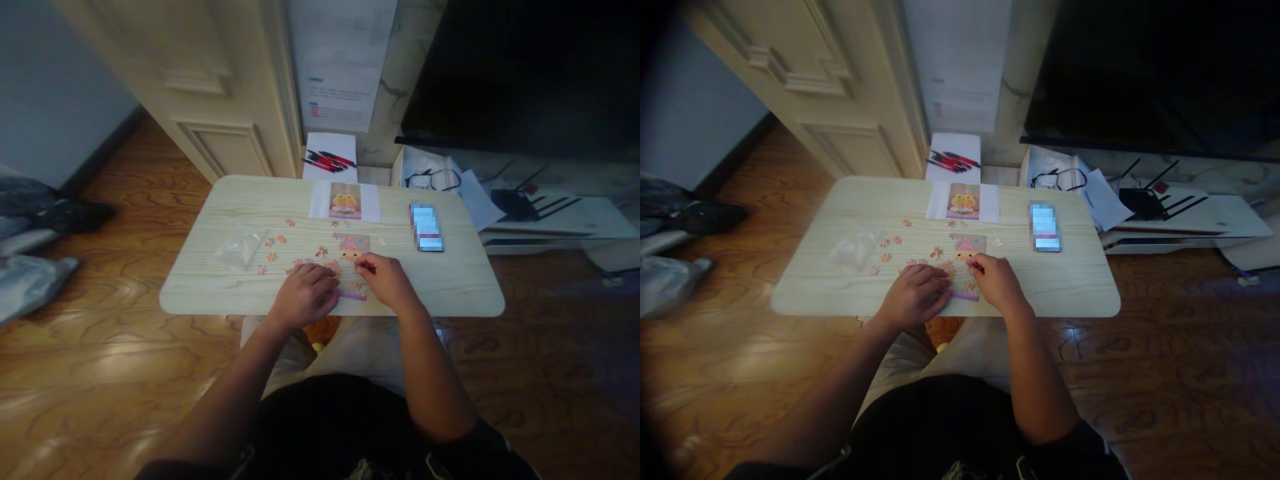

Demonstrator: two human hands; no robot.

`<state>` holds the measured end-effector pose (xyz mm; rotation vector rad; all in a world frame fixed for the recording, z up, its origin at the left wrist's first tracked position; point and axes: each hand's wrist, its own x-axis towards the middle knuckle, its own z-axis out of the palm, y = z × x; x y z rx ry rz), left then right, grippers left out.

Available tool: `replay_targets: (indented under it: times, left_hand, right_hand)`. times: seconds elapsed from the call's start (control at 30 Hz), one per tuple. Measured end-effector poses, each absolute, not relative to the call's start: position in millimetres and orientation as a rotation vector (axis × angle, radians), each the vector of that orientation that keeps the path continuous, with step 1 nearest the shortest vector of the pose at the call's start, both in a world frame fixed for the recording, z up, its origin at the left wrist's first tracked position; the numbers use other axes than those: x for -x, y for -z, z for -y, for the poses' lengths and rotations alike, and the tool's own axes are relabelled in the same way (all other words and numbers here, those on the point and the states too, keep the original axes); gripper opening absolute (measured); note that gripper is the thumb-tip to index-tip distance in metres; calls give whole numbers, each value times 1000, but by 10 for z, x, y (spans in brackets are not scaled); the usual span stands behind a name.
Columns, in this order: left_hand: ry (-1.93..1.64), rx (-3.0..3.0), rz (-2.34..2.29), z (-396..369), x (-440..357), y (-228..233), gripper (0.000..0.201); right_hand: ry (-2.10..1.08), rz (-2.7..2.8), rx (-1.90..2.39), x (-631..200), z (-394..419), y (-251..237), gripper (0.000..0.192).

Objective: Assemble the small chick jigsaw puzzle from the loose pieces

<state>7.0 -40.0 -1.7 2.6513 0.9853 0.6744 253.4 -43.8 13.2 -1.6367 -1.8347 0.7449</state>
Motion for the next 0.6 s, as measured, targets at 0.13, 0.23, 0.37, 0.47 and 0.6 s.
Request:
replay_targets:
  times: [0.13,0.23,0.37,0.47,0.6]
  left_hand:
    - [-634,-2678,-857,461,-43,34,22]
    - [-611,-2696,-826,501,-81,41,24]
    - [-599,-2698,-840,530,-165,35,26]
    - [-608,-2683,-833,524,-182,27,27]
    - [-648,-2651,-893,485,-101,0,27]
  right_hand:
    - [-699,1907,1629,-2498,437,-135,21]
    - [-640,1933,1595,-2533,461,-154,18]
    - [-591,2019,1628,-2652,524,-188,15]
    - [-573,2088,1646,-2760,568,-194,13]
    - [-543,2066,1665,-2815,584,-209,11]
